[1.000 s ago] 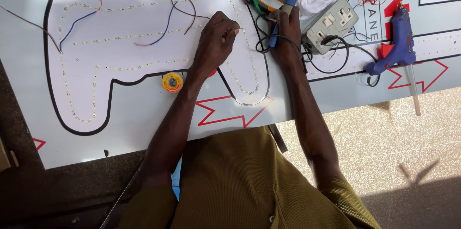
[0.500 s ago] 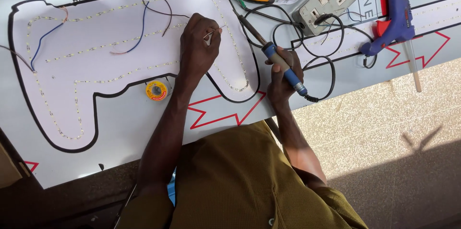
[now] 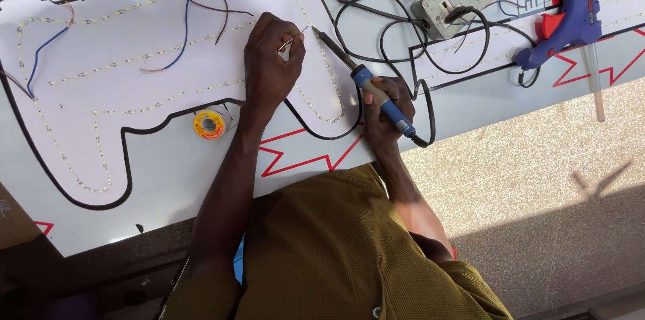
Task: The person uses a soldering iron to attach wires to LED strips mounted on a white board. They hold the soldering iron in their right hand and the solder wire in their left hand, moving along the strip to make connections at various points.
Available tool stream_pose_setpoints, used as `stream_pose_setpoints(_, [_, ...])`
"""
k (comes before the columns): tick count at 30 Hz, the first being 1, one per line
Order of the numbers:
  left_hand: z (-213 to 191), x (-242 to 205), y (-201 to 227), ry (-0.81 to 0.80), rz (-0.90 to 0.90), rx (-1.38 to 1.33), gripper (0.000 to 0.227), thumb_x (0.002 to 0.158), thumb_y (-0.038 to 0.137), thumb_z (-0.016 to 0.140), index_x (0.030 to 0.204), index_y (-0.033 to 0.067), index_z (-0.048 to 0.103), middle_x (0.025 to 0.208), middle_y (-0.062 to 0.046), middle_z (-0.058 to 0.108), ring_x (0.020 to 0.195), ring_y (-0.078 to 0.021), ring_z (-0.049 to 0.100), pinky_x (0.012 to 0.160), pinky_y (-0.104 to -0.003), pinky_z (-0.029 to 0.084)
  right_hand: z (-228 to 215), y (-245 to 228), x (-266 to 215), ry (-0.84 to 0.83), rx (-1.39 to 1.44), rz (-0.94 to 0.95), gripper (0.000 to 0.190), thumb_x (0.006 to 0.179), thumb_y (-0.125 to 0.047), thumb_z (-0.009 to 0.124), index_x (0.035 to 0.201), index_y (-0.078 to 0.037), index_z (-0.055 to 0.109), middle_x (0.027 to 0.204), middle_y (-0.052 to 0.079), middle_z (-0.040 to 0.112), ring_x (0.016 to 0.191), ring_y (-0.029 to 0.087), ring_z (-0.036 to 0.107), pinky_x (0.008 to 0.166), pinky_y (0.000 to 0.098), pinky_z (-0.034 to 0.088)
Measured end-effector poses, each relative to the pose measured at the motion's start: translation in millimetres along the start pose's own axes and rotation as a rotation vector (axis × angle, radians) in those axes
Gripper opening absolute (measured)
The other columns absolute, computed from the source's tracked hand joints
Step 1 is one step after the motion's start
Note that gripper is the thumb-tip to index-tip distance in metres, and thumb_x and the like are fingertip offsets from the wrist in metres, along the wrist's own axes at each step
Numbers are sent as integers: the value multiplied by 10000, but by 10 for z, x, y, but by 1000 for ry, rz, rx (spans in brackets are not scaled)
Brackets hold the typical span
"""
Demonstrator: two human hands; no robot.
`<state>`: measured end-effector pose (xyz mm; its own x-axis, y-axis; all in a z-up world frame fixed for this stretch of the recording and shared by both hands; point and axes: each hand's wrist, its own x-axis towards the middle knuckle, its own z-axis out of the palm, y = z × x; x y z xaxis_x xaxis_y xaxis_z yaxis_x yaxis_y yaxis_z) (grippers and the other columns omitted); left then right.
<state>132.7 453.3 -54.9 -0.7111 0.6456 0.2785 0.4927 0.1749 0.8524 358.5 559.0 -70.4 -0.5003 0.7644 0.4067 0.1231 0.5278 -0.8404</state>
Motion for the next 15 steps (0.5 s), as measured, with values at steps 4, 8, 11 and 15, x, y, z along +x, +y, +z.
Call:
stream_pose_setpoints(4, [-15, 4, 14, -8, -1, -2, 187, 1021, -70, 712, 987, 95, 630, 990, -40, 571, 823, -171, 550, 642, -335, 458, 29, -25, 30, 4, -12, -49, 322, 1149, -347, 712, 1212, -32, 714, 1092, 148, 723, 945, 284, 731, 807, 372, 570])
stream_pose_setpoints(8, [-6, 5, -13, -5, 14, 8, 187, 1024, -65, 711, 984, 99, 629, 974, -33, 557, 804, -171, 522, 601, -331, 426, 26, -58, 46, -10, -12, -65, 302, 1159, -342, 693, 1214, -45, 710, 1107, 139, 722, 980, 293, 725, 848, 389, 572])
stream_pose_setpoints(11, [-3, 3, -32, -1, 32, 4, 177, 1024, -64, 709, 987, 89, 626, 972, -38, 552, 815, -180, 523, 662, -348, 455, 26, -86, 65, -25, -32, -65, 315, 1166, -367, 674, 1206, -56, 709, 1103, 138, 723, 975, 296, 721, 848, 396, 564])
stream_pose_setpoints(15, [12, -4, -47, 3, 30, 21, 173, 1038, -45, 713, 982, 97, 632, 968, -30, 554, 788, -175, 499, 628, -342, 428, 21, -84, 71, -45, -36, -45, 323, 1164, -378, 675, 1218, -61, 708, 1107, 136, 724, 968, 292, 714, 839, 400, 558])
